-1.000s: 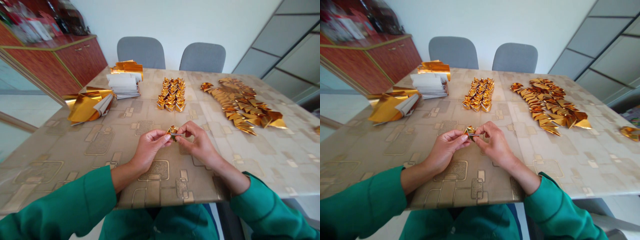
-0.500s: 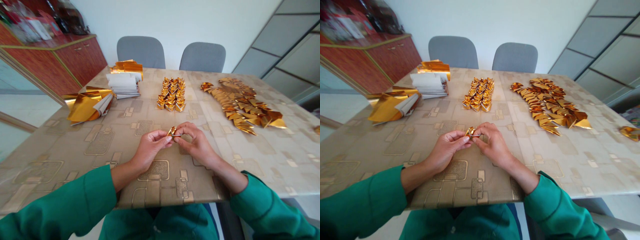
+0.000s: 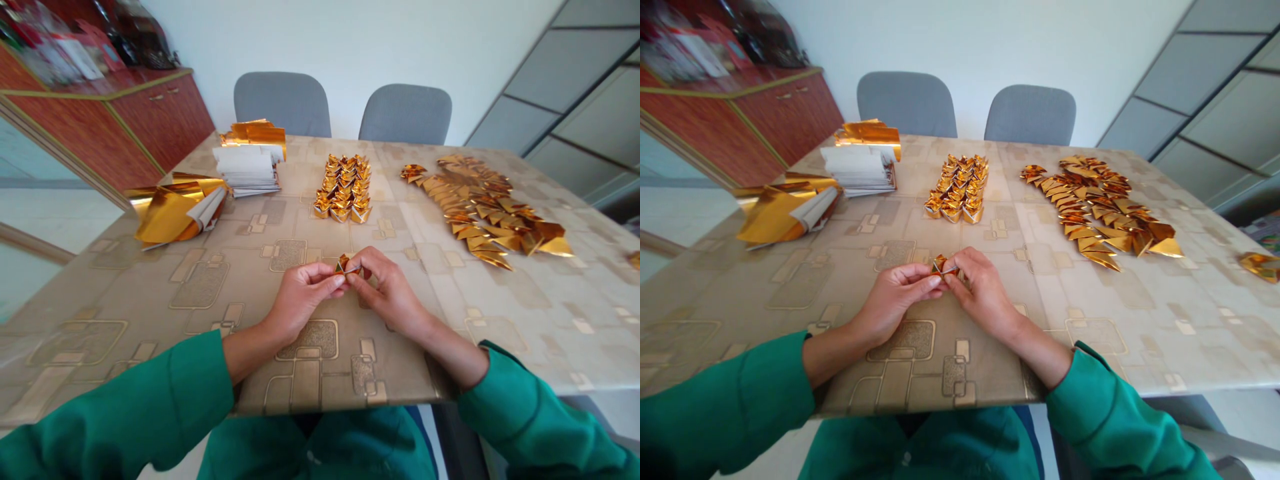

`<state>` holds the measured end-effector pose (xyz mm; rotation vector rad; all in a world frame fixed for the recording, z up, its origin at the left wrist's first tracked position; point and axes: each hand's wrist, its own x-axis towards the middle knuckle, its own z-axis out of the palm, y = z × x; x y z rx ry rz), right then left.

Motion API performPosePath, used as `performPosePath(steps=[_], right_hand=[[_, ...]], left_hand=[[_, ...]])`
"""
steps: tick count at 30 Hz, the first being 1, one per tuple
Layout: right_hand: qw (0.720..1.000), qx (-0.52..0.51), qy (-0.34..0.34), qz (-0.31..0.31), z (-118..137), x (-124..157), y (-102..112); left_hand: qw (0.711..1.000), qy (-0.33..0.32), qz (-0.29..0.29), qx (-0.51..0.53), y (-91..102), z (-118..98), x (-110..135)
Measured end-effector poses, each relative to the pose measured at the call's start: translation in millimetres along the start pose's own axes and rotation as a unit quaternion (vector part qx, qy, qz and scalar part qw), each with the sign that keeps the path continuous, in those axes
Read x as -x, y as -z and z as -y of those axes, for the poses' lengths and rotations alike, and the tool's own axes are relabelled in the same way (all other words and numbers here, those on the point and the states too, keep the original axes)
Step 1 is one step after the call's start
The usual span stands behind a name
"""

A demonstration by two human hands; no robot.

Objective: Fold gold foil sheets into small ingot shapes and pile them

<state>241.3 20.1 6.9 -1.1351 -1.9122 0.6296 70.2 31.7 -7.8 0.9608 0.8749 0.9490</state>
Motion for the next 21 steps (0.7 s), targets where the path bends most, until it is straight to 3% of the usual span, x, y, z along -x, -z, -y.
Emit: performPosePath(steps=[5, 10, 21], right_hand=[[0.994, -0.094, -0.046, -0.007, -2.2, 0.3, -3.5], [0.966, -0.232, -0.116, -0.011, -3.6, -1.0, -4.6], [0.941, -0.304, -0.151, -0.010, -4.2, -1.1, -2.3]], left_hand=[[0.998, 0.031, -0.028, 0.039, -2.1, -3.1, -0.1], [0.996, 0.053, -0.019, 0.072, -1.1, -5.4, 0.0], [0.997, 0.051, -0.008, 0.061, -1.0, -4.8, -0.8]])
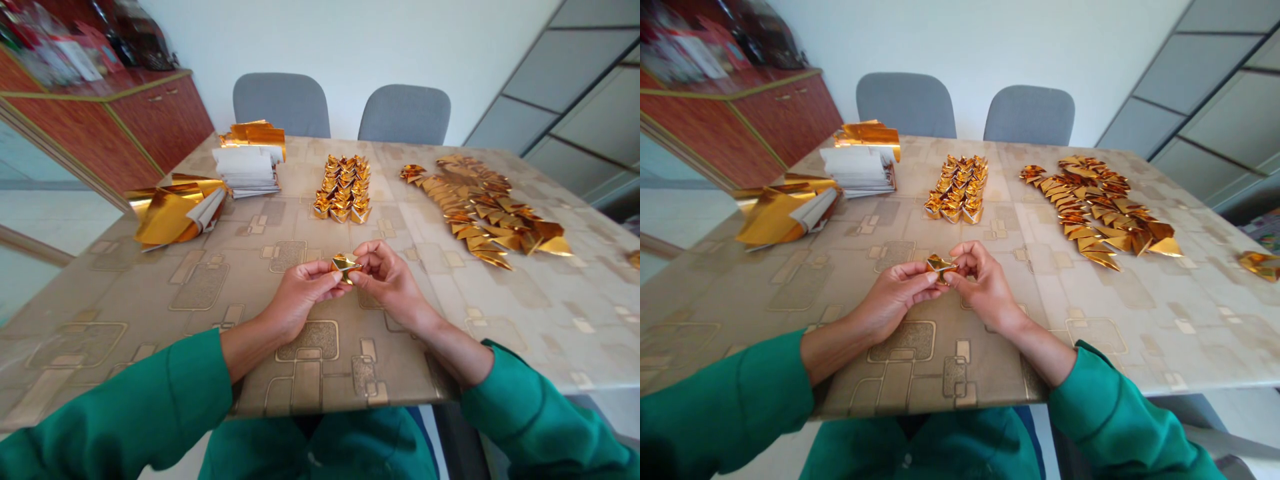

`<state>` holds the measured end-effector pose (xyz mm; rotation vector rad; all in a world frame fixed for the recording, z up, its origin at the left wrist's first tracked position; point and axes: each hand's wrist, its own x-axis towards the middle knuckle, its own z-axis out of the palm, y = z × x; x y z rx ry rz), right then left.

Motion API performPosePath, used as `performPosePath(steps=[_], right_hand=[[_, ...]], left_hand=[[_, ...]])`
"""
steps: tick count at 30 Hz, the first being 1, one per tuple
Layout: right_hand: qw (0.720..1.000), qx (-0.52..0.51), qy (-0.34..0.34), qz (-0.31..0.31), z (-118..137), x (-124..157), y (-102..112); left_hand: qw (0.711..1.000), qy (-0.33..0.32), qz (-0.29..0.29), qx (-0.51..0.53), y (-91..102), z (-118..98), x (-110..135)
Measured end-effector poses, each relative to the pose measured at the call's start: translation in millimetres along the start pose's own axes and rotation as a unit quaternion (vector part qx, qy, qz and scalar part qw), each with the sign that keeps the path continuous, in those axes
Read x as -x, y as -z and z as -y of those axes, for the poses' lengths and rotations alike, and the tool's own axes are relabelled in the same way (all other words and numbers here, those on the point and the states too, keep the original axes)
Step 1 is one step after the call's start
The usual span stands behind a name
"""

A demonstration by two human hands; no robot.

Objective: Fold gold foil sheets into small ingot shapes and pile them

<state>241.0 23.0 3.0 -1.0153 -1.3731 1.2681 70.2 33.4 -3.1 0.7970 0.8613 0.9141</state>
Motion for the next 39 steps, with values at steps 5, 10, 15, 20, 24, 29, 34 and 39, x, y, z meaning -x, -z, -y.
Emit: performPosePath(steps=[5, 10, 15, 20, 24, 29, 34, 39], right_hand=[[1.000, 0.015, -0.003, 0.002, 4.3, 0.2, 4.2], [0.993, 0.112, -0.001, -0.024, -0.2, 2.5, -1.1], [0.991, 0.131, 0.026, -0.005, -1.2, 3.2, -2.7], [0.992, 0.125, 0.029, 0.013, 1.5, 2.7, 1.2], [0.991, 0.127, 0.034, 0.000, 1.7, 3.1, 3.1], [0.986, 0.153, 0.057, -0.005, 3.6, 4.5, 3.9], [0.981, 0.173, 0.084, 0.005, 5.7, 4.1, 3.1], [0.937, 0.284, 0.184, -0.089, 12.1, 5.3, 4.1]], left_hand=[[0.999, -0.005, -0.020, 0.031, 0.9, -2.2, -0.8], [0.998, -0.022, -0.029, 0.048, 1.6, -2.3, -0.3], [0.999, -0.016, -0.014, 0.042, 1.1, -0.1, -0.6], [0.999, -0.040, -0.007, 0.033, 1.3, 0.2, -1.3], [0.998, -0.070, 0.009, -0.005, 2.2, 0.2, -1.4], [0.997, -0.060, 0.029, -0.029, 1.6, -0.9, -1.3], [0.986, -0.141, -0.015, -0.092, 1.1, -4.1, 0.1], [0.973, -0.187, -0.049, -0.128, -0.1, -6.6, 2.9]])
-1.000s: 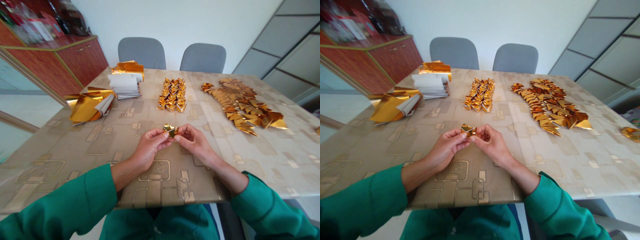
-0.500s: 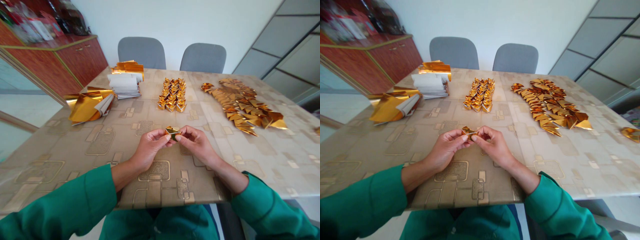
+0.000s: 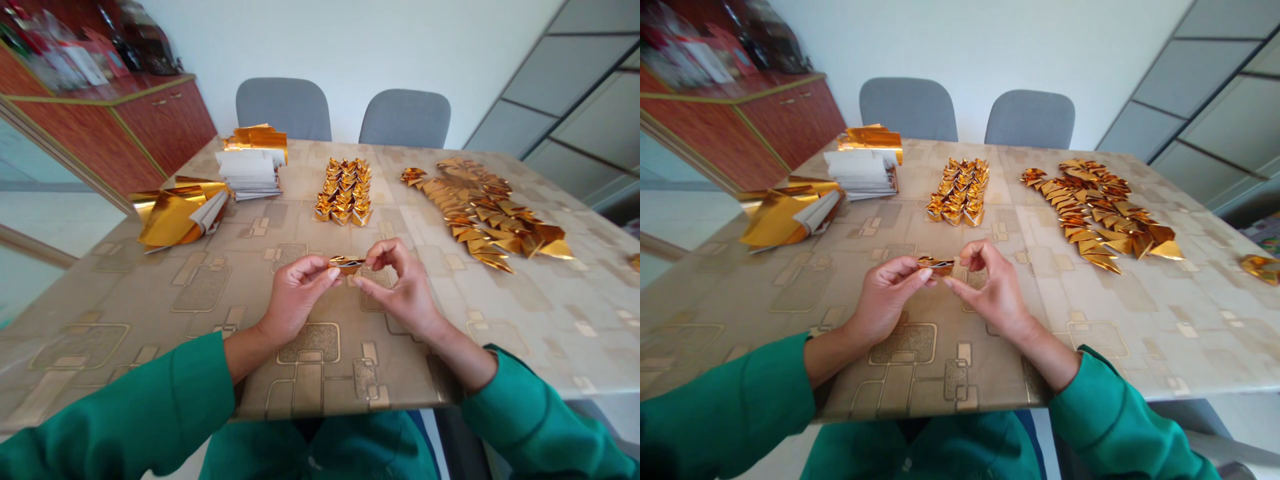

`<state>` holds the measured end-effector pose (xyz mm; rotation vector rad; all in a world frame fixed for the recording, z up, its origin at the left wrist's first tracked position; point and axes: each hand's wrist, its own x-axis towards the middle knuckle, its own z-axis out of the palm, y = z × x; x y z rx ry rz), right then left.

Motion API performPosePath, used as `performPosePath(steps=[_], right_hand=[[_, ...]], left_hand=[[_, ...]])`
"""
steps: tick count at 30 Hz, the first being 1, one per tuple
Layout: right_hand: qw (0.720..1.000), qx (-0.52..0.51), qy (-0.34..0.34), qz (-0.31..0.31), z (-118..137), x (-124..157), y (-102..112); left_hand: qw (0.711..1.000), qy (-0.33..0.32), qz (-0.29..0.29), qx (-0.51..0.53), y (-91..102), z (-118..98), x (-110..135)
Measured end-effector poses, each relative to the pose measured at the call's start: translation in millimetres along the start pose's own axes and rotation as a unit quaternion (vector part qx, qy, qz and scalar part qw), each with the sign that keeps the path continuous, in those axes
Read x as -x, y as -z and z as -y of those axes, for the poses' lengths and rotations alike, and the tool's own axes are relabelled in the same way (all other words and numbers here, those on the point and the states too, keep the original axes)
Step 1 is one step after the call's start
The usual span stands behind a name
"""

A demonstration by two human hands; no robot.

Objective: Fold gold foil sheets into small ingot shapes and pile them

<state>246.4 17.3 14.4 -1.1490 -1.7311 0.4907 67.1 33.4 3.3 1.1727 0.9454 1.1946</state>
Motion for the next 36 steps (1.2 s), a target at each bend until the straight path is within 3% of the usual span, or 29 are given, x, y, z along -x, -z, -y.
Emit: performPosePath(steps=[3, 6, 14, 23, 29, 36], right_hand=[[0.992, 0.089, 0.083, -0.024, 3.7, -0.3, 5.0], [0.982, 0.142, 0.124, -0.007, 4.8, -0.3, 7.8], [0.977, 0.189, 0.086, 0.034, 0.3, -0.7, 5.3], [0.973, 0.205, 0.091, 0.048, -1.5, -0.3, 4.8], [0.987, 0.126, 0.076, 0.069, -0.9, -1.9, 1.0], [0.987, 0.118, 0.075, 0.083, -2.9, -2.6, 0.8]], left_hand=[[1.000, -0.005, -0.014, -0.009, -1.0, -0.7, 1.3], [1.000, -0.006, -0.022, -0.014, -1.5, -0.1, 2.0], [0.998, -0.007, -0.022, -0.055, -0.8, 3.1, 2.8], [0.999, 0.002, -0.018, -0.049, 0.2, 6.5, 0.9], [0.998, 0.015, -0.007, -0.067, 0.5, 7.1, 0.5], [0.997, 0.023, 0.033, -0.073, 3.6, 12.8, -2.1]])
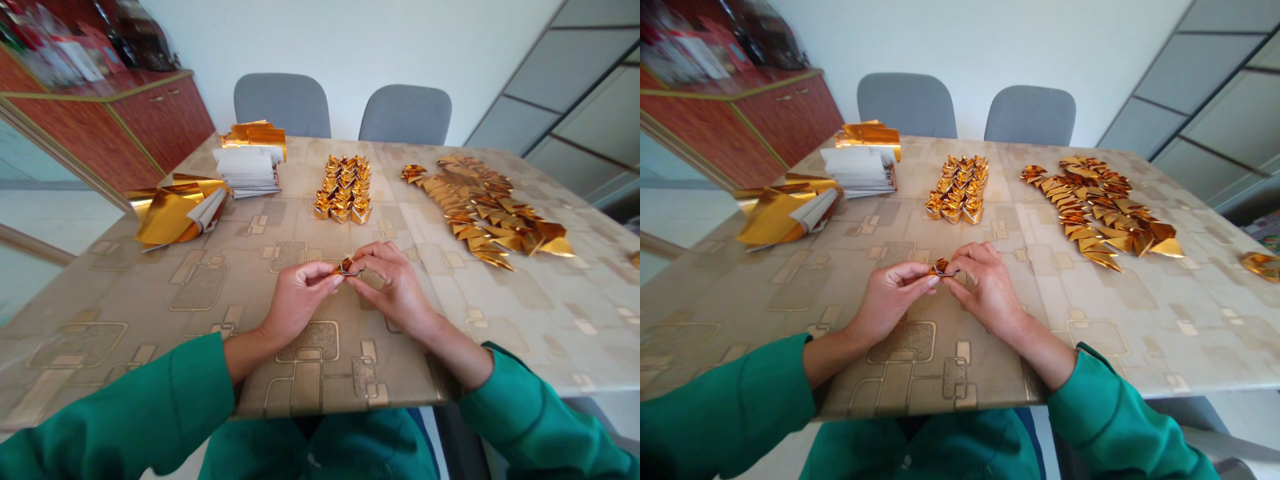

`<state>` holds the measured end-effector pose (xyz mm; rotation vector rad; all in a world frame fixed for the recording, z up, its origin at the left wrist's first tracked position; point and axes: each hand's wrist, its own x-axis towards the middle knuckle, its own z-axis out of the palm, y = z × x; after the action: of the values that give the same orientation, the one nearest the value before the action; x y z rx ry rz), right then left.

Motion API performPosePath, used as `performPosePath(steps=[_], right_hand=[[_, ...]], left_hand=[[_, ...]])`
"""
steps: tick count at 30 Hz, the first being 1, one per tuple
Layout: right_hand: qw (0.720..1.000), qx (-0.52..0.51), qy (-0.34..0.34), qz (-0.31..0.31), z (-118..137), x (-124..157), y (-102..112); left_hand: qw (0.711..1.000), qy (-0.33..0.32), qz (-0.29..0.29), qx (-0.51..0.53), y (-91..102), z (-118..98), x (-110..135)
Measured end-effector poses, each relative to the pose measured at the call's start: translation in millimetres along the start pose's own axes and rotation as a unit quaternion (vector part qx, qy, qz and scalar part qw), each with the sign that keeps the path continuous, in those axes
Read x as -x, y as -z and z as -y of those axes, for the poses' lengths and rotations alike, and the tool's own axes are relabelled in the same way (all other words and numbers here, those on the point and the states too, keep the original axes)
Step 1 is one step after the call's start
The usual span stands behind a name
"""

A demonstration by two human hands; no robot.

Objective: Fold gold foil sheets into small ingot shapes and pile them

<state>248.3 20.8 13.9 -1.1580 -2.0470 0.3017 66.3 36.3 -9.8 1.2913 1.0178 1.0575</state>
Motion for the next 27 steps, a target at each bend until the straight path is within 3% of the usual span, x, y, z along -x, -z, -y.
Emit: performPosePath(steps=[21, 27], right_hand=[[0.999, -0.035, 0.021, 0.010, 0.6, -0.5, -5.4], [0.999, -0.052, 0.001, -0.003, 3.8, 0.2, -7.9]], left_hand=[[0.996, 0.042, 0.053, 0.065, -1.5, -3.2, 0.2], [0.995, 0.045, 0.053, 0.072, 0.2, -5.2, -0.9]])
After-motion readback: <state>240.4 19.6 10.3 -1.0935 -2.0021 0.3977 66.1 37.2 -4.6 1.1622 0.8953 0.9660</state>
